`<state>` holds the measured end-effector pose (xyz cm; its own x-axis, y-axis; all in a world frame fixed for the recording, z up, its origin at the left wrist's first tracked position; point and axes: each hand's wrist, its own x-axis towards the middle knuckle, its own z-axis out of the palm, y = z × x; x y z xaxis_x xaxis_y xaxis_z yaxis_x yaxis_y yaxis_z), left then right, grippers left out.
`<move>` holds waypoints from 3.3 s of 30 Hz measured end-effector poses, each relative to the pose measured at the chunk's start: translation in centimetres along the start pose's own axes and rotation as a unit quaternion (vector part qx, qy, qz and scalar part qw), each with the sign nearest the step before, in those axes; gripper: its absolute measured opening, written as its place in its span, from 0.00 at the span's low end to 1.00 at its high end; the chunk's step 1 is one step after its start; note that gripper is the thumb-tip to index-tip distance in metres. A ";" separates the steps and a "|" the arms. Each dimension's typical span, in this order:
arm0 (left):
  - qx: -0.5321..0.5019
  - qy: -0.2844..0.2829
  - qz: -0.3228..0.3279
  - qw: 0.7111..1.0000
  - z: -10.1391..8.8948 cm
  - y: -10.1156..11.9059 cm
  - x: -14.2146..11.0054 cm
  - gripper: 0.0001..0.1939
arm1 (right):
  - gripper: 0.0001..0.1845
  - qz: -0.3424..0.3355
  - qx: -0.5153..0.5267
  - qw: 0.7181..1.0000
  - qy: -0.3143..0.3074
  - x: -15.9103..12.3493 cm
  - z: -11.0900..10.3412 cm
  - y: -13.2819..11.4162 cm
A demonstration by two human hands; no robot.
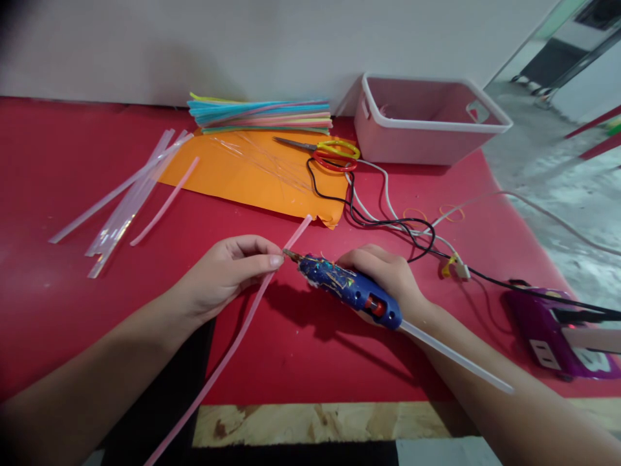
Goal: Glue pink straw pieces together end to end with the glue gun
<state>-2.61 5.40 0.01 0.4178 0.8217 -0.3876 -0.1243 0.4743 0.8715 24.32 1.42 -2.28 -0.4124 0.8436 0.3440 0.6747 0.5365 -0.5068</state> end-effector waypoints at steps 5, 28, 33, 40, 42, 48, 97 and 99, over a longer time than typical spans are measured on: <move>-0.003 0.002 0.000 1.000 -0.1 -0.1 0.0 0.09 | 0.09 -0.007 -0.003 1.000 0.000 0.0 -0.1 0.2; -0.004 0.013 0.002 1.000 -0.1 0.0 0.1 0.11 | 0.12 -0.041 -0.024 0.999 0.018 0.1 0.0 0.8; -0.017 0.007 -0.002 1.000 -0.1 0.0 0.0 0.10 | 0.12 -0.002 -0.028 1.000 0.006 -0.1 -0.1 0.4; -0.024 0.010 -0.013 1.000 -0.1 -0.1 0.0 0.12 | 0.11 -0.047 -0.021 0.998 0.020 0.2 0.1 1.0; -0.025 0.010 -0.014 1.000 -0.1 -0.1 0.1 0.12 | 0.11 -0.038 -0.022 0.999 0.018 0.2 0.1 1.0; -0.030 0.011 -0.014 0.999 -0.2 -0.1 0.1 0.11 | 0.11 -0.026 -0.017 0.999 0.012 0.0 0.0 0.9; -0.029 0.000 0.001 1.000 -0.3 -0.3 0.2 0.10 | 0.10 -0.002 -0.049 0.998 0.031 0.2 -0.1 0.9; -0.027 -0.002 0.004 1.000 -0.2 -0.3 0.2 0.10 | 0.10 -0.006 -0.049 0.998 0.033 0.3 -0.2 0.8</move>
<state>-2.70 5.54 -0.38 0.4204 0.8242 -0.3795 -0.1751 0.4840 0.8573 24.88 2.11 -2.43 -0.3821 0.8319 0.4024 0.7279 0.5392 -0.4236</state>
